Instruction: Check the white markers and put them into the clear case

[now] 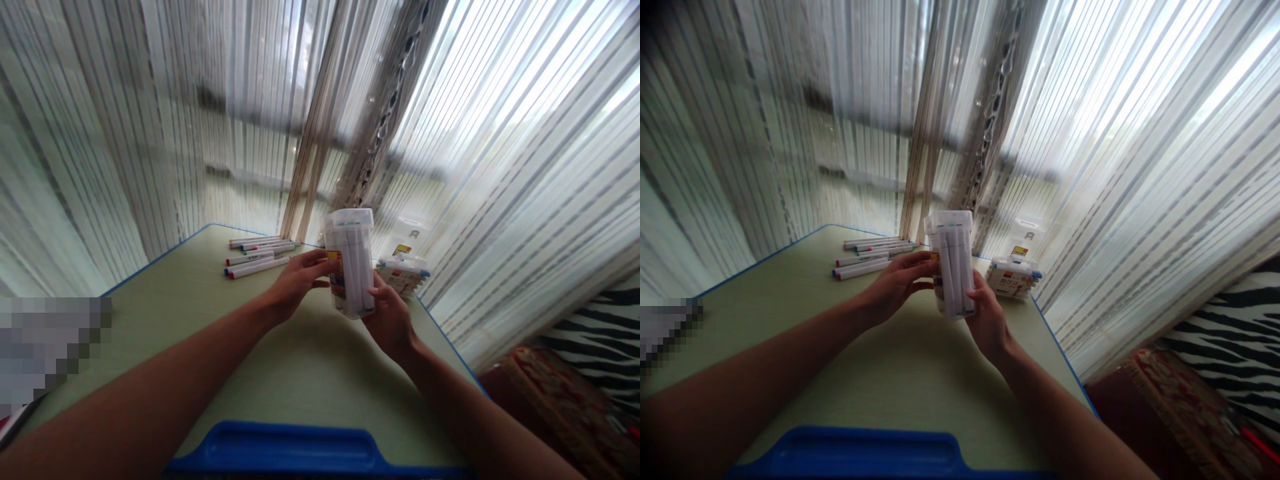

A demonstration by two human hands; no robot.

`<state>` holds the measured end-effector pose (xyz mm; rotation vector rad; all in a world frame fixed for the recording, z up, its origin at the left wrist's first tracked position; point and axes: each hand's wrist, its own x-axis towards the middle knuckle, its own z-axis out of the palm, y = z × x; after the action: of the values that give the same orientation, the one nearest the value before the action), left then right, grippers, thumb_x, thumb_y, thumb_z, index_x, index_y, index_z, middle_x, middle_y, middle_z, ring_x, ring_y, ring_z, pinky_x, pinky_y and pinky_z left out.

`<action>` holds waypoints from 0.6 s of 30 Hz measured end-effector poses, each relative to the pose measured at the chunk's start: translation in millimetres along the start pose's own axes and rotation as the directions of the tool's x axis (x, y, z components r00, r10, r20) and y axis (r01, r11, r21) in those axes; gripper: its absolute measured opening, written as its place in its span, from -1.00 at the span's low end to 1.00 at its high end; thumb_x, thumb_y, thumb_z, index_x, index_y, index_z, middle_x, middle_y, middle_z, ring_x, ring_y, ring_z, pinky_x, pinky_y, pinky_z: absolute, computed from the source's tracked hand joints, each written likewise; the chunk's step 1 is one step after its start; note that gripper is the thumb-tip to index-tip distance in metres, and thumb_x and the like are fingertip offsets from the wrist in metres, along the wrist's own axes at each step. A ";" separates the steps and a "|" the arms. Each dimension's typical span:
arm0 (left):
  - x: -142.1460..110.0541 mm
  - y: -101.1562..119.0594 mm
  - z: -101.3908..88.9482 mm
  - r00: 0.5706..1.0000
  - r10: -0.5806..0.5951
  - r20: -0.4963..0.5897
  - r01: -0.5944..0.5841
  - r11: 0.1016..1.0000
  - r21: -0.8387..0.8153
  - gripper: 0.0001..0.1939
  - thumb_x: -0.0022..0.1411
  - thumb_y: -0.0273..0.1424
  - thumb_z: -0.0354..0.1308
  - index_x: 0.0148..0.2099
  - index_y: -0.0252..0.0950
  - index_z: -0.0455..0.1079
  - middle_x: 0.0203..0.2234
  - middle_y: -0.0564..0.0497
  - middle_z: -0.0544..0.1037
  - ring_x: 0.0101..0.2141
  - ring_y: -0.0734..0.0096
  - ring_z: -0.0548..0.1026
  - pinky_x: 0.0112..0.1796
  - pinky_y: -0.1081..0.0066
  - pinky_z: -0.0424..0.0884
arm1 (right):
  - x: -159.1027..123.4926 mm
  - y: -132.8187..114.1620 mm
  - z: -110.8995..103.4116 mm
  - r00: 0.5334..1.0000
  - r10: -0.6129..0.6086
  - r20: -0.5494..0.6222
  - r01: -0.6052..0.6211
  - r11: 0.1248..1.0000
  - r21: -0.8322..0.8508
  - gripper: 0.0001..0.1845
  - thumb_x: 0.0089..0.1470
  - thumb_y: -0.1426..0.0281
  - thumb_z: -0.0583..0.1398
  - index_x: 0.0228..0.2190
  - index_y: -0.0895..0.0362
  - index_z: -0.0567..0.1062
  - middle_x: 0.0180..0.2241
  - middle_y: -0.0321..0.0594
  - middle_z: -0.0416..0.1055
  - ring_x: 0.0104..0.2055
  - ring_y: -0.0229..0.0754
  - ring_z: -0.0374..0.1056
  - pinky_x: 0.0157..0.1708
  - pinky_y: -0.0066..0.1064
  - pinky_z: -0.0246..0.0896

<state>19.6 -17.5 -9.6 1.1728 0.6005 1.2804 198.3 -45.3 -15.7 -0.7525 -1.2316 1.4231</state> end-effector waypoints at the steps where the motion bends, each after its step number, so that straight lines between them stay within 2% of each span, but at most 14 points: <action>1: 0.2 -0.5 -0.3 1.000 0.000 0.004 0.000 1.000 0.003 -0.70 0.08 -0.22 0.41 -0.19 -0.30 0.60 -0.20 -0.13 0.63 -0.18 0.19 0.52 -0.16 0.26 0.37 | 0.4 0.2 -1.0 1.000 0.001 -0.007 -0.001 1.000 -0.003 -0.52 -0.02 0.30 0.12 -0.02 0.02 0.47 -0.12 -0.17 0.57 -0.13 0.08 0.47 -0.13 -0.08 0.37; 5: 0.7 -1.6 -2.2 0.999 -0.004 0.054 0.002 1.000 0.031 -0.70 0.11 -0.21 0.39 -0.18 -0.29 0.62 -0.18 -0.15 0.65 -0.14 0.14 0.53 -0.10 0.20 0.34 | 2.5 -0.1 -3.5 0.999 0.032 -0.019 -0.031 0.999 0.034 -0.37 -0.06 0.25 0.09 0.10 0.04 0.42 -0.21 -0.13 0.56 -0.26 0.09 0.45 -0.32 -0.08 0.39; 8: 0.3 -1.4 -3.6 0.994 -0.002 0.108 -0.005 0.998 0.062 -0.69 0.15 -0.20 0.36 -0.13 -0.30 0.62 -0.14 -0.17 0.64 -0.10 0.11 0.53 -0.06 0.17 0.32 | 2.8 -1.2 -3.8 0.998 0.068 -0.001 -0.067 0.994 0.081 -0.28 -0.08 0.23 0.07 0.16 0.07 0.37 -0.26 -0.10 0.56 -0.29 0.13 0.46 -0.42 -0.08 0.36; 13: -1.4 -0.2 -2.7 0.985 0.023 0.171 -0.034 0.998 0.062 -0.67 0.18 -0.20 0.34 -0.08 -0.29 0.60 -0.13 -0.16 0.64 -0.11 0.14 0.55 -0.05 0.20 0.32 | 0.2 -3.3 -5.3 0.991 0.130 0.028 -0.133 0.983 0.126 -0.28 -0.03 0.18 0.03 0.16 0.15 0.40 -0.29 -0.06 0.58 -0.34 0.13 0.48 -0.52 -0.17 0.26; 18: -3.1 1.7 1.0 0.981 0.044 0.191 -0.047 0.999 0.008 -0.67 0.15 -0.23 0.39 -0.10 -0.31 0.57 -0.17 -0.14 0.64 -0.21 0.23 0.55 -0.15 0.26 0.36 | -0.5 -3.1 -6.5 0.978 0.183 0.101 -0.200 0.961 0.193 -0.33 -0.01 0.15 0.03 0.09 0.15 0.46 -0.19 -0.02 0.61 -0.32 0.15 0.52 -0.52 -0.21 0.25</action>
<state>19.0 -20.9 -8.5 1.3089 0.4435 1.1875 205.3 -44.2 -14.6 -0.6933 -1.0773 1.7249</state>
